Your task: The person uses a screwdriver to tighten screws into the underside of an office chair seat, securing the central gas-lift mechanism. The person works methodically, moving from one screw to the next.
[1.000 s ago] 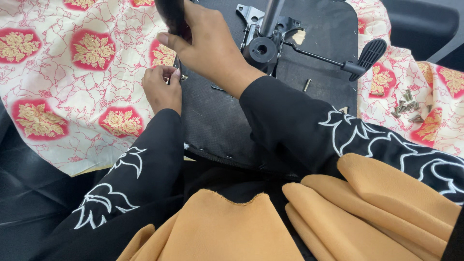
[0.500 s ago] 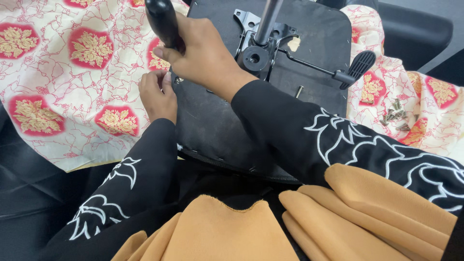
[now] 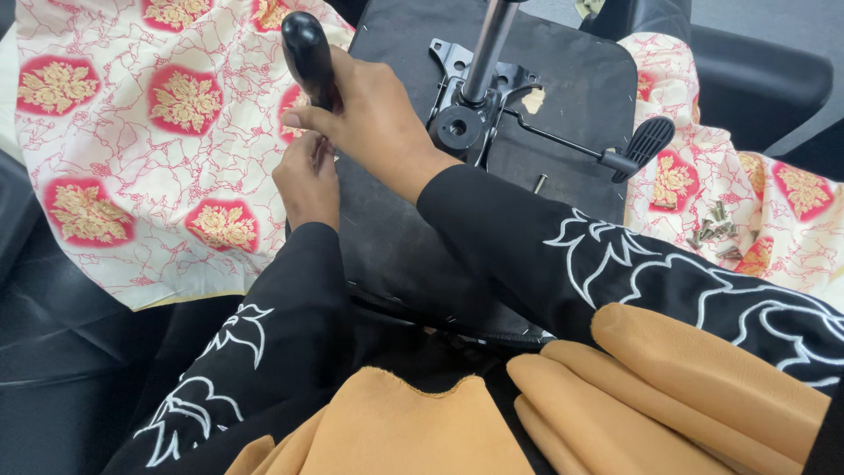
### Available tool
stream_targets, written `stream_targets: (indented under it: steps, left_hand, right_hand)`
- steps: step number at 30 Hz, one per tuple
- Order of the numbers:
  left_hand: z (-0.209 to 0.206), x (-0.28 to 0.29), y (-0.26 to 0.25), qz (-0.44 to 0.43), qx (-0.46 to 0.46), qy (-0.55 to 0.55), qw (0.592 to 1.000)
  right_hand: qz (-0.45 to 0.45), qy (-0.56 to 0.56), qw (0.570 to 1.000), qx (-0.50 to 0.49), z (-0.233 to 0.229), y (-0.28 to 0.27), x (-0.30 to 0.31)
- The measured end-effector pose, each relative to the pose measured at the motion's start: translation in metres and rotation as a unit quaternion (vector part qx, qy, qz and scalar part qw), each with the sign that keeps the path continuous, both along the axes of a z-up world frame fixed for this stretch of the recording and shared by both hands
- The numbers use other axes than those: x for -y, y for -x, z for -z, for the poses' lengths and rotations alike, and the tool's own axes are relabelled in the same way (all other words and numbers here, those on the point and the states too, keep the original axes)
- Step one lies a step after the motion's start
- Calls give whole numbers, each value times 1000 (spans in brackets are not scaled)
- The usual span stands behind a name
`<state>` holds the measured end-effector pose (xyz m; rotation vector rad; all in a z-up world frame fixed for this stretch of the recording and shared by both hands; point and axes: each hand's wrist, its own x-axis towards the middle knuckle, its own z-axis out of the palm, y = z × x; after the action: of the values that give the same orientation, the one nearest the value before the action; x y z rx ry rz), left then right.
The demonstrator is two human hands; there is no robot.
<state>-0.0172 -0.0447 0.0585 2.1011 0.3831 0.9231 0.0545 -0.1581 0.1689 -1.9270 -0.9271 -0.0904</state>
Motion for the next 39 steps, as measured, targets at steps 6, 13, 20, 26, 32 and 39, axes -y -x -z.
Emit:
stream_targets:
  steps: [6,13,20,26,32,39]
  left_hand:
    - [-12,-1,2,35,-28,59,997]
    - [-4,0,-1,72,-28,-4,997]
    - [8,-1,3,53,-27,-8,998]
    - [20,-10,2,63,-40,-52,996]
    - [44,-23,-5,56,-40,-97,993]
    - [50,-24,-5,70,-28,-97,992]
  right_hand:
    - [-113,-146,981,63,-21,-8,-2]
    - [-115,-92,962,228,-46,-14,22]
    - [-36,-41,953,298,-48,-16,10]
    - [25,15,973,231,-47,0,5]
    - [-8,-9,960,280,-48,21,-3]
    - [-13,-37,953,299,-49,29,1]
